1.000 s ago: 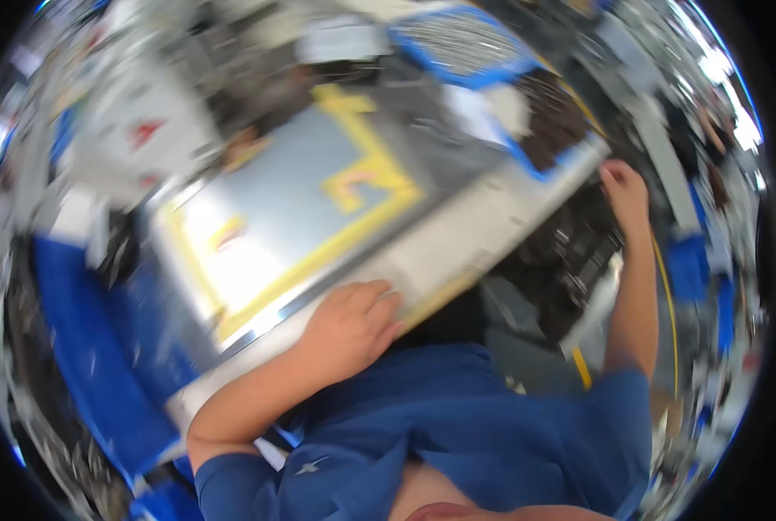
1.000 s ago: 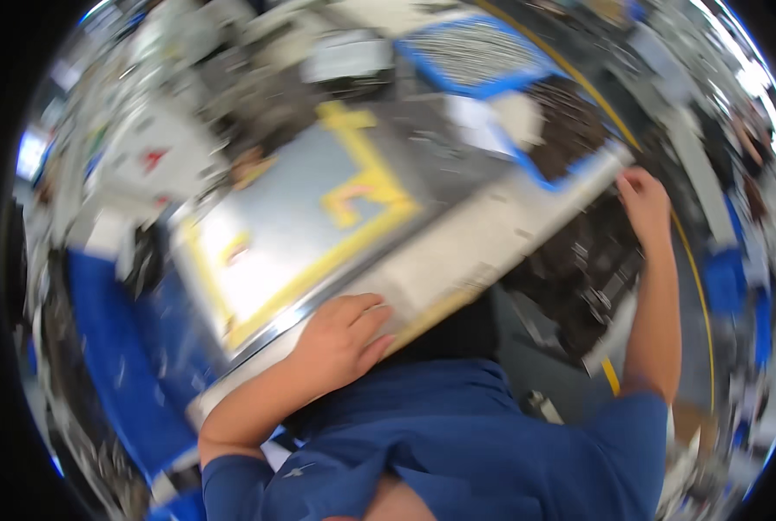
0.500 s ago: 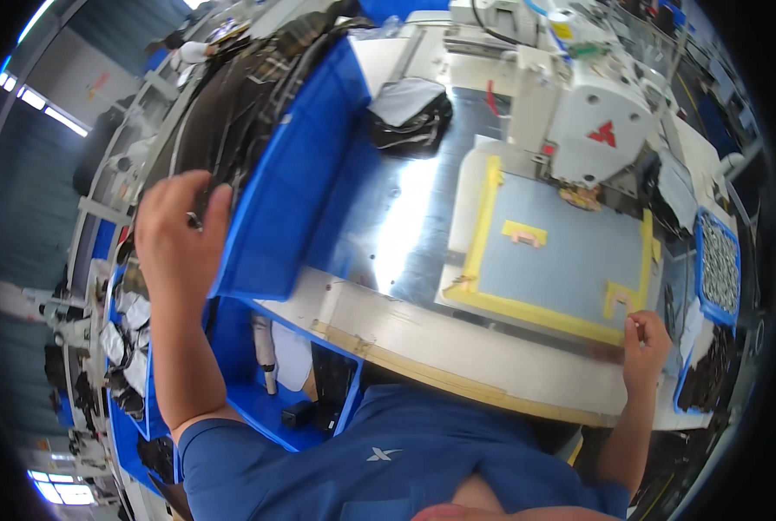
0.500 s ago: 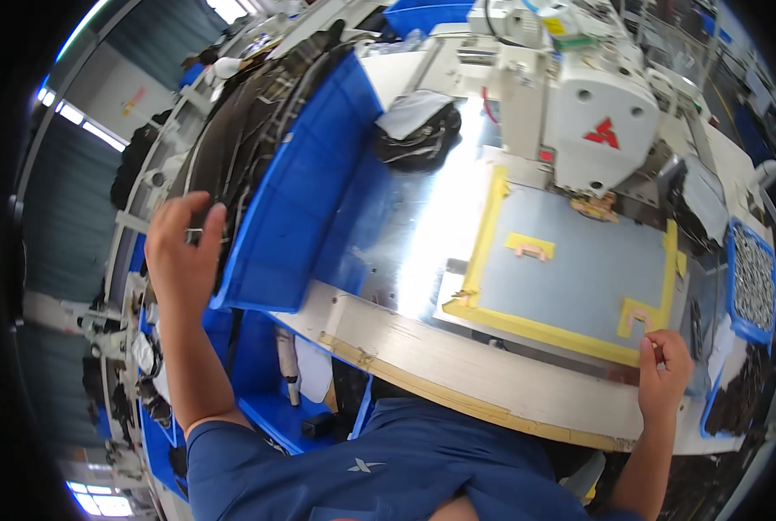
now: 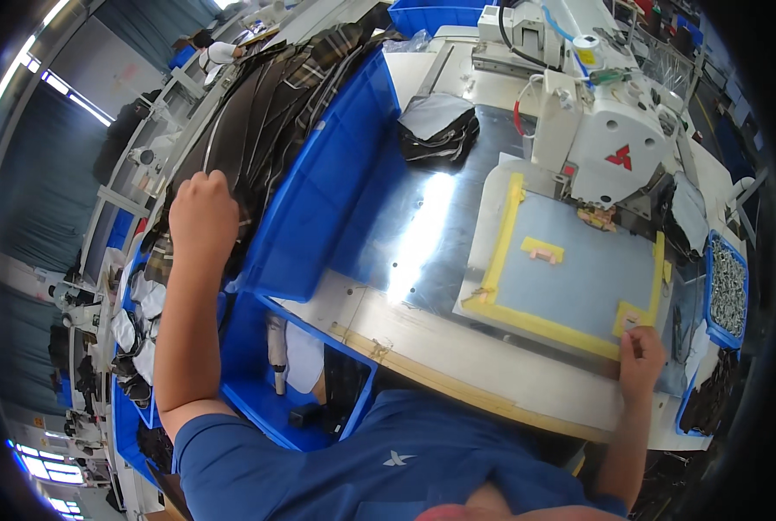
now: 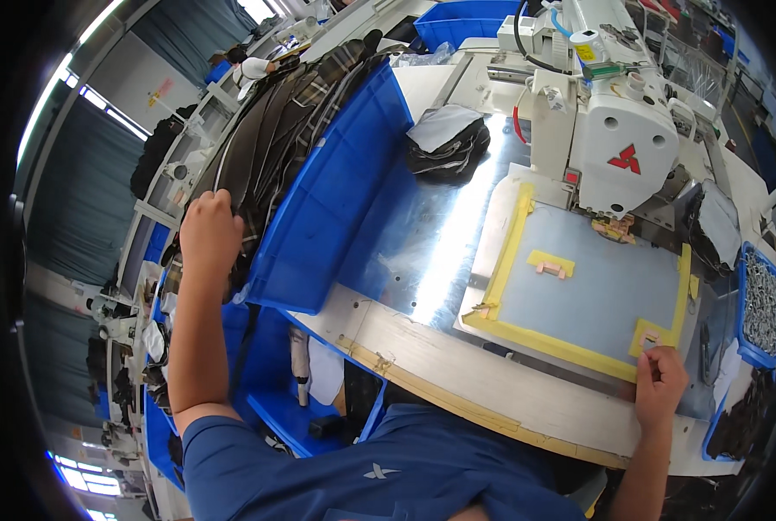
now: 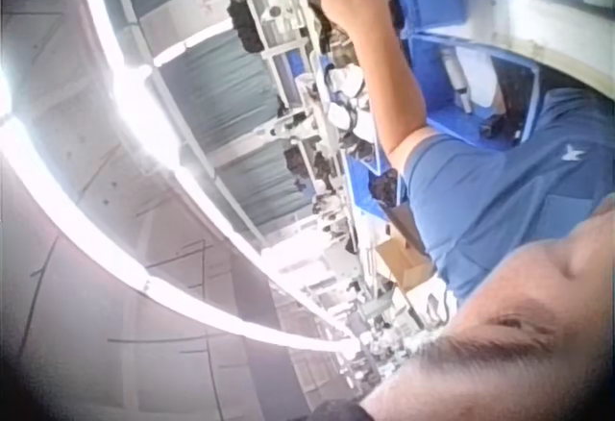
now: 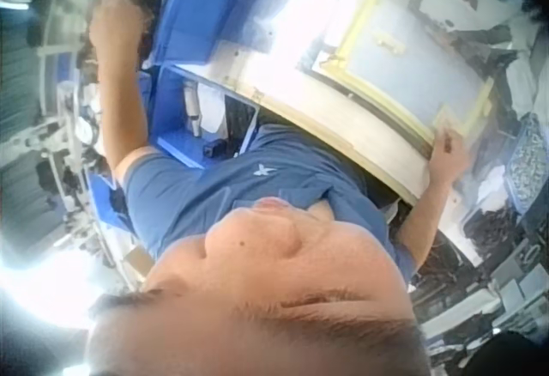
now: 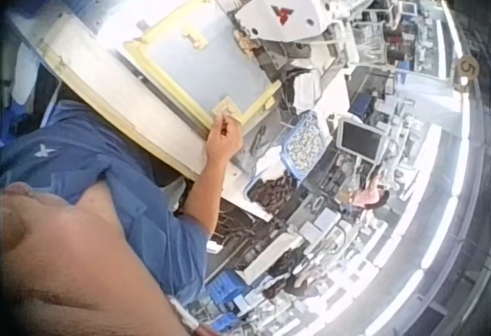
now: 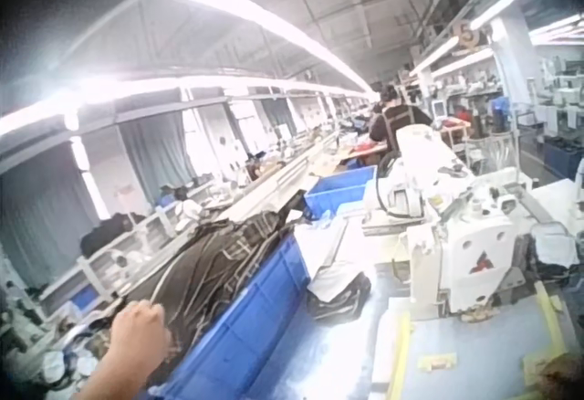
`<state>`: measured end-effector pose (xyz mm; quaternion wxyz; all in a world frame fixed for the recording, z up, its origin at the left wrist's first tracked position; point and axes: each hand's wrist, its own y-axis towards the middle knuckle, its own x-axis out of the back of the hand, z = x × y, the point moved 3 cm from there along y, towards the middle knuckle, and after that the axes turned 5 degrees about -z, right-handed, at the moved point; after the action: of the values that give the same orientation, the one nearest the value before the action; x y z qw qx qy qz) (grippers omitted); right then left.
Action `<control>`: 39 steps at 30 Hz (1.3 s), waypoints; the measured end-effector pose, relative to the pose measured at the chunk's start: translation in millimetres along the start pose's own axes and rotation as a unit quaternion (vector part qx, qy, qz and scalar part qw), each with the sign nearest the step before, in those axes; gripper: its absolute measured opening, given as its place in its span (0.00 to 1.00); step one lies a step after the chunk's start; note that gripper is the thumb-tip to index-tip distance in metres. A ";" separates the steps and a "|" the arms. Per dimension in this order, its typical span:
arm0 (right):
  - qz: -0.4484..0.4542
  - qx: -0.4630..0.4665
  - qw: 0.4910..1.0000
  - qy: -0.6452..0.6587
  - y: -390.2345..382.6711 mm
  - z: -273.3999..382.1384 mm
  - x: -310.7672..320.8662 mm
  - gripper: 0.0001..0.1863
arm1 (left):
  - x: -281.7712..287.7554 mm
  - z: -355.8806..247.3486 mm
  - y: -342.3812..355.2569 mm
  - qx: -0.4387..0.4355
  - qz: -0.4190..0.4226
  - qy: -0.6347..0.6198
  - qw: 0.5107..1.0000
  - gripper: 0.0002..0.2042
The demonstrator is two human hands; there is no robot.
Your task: The person sews zippers onto small fabric pouches using an industrial sewing machine. They repeatedly align the zipper, stitch along its length, trim threads, and flip the pouch to sew the opposite side. The finished pouches are placed into a blue bin.
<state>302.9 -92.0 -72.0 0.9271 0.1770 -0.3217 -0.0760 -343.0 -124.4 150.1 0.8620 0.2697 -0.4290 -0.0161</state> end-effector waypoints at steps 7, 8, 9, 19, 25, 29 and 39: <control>0.030 0.023 0.999 -0.003 4.9 15.6 -1.7 0.05 | 49.2 28.0 28.3 0.067 0.022 -0.261 0.963 0.11; 0.035 0.032 0.999 0.001 7.2 23.5 -2.9 0.05 | 55.0 23.0 27.9 0.105 0.017 -0.525 0.845 0.12; 0.052 0.049 0.997 0.010 11.0 37.8 -3.8 0.06 | 70.6 2.7 26.9 0.113 0.015 -0.617 0.779 0.11; 0.216 -0.048 0.926 0.306 42.4 171.2 -83.6 0.29 | 177.6 -237.9 -13.5 -0.113 0.298 -0.891 0.323 0.07; 0.296 -0.078 0.864 0.399 32.2 99.9 -62.2 0.32 | 201.6 -294.2 -46.5 -0.404 0.076 -0.808 0.422 0.08; 0.326 -0.293 0.592 0.676 43.2 111.1 -49.5 0.37 | 192.5 -328.4 -106.4 -0.552 0.093 -0.704 0.437 0.09; 0.288 -0.197 0.831 0.434 30.2 105.7 -32.3 0.22 | 93.4 -335.7 -107.2 -0.287 -0.039 -0.820 0.494 0.17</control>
<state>212.5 -85.3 -1.8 0.9664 -0.0955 0.0989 0.2172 -11.0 -88.7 3.8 0.1511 -0.1103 -0.9036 -0.3853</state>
